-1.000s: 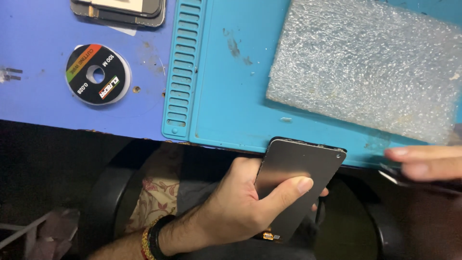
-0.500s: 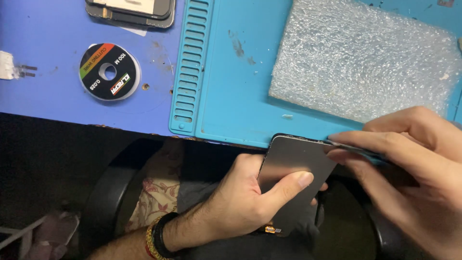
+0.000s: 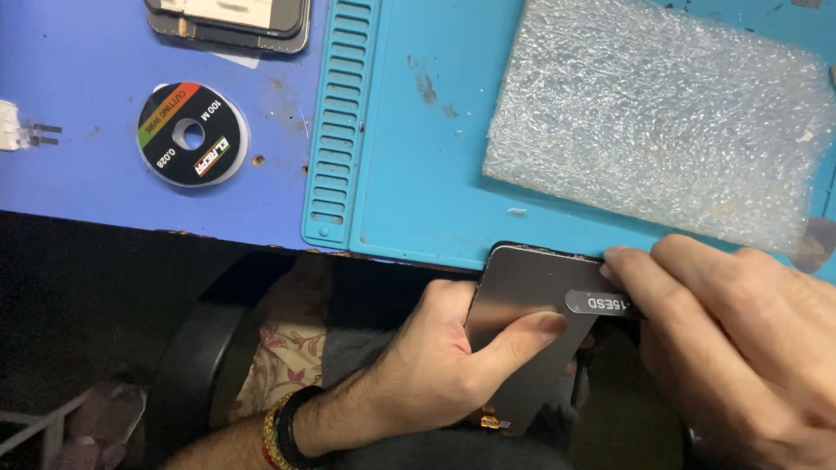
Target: Prying the screen or frame of a smartphone using tweezers and a plastic pick
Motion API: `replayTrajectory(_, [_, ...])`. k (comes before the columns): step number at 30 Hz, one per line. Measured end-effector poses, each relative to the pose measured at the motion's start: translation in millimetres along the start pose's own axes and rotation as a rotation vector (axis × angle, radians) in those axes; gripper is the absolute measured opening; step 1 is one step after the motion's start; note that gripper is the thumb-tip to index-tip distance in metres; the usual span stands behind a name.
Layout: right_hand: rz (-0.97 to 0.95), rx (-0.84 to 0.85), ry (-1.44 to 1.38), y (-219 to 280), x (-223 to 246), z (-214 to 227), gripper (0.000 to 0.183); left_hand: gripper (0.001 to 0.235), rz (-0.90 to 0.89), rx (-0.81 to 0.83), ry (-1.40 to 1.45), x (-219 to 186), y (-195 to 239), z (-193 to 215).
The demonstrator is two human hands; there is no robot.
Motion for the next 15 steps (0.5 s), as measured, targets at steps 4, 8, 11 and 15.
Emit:
replayTrajectory(4, [-0.014,0.019,0.012,9.1,-3.5,-6.1,0.033,0.028,-0.042,0.0,-0.015,-5.2,-0.8,0.4])
replayTrajectory(8, [-0.362,0.008,-0.102,12.7,-22.6,-20.2,0.02,0.024,0.139,0.028,0.071,-5.5,0.5,-1.6])
replayTrajectory(11, [-0.778,-0.142,-0.355,52.3,-39.3,-49.1,0.021,0.026,0.202,0.022,0.122,-1.4,-0.3,-3.7])
replayTrajectory(15, [-0.821,-0.288,-0.434,73.7,-45.4,-57.5,0.034,0.031,0.257,0.009,0.145,-0.7,-0.9,-5.3])
Point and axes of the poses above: each hand's wrist, its own y-axis away from the middle knuckle, its own z-axis out of the back of the hand, x = y × z, the point moved 5 cm from there along -y, towards the middle knuckle, and after that the axes turned 1 degree about x, right-handed, at the moved point
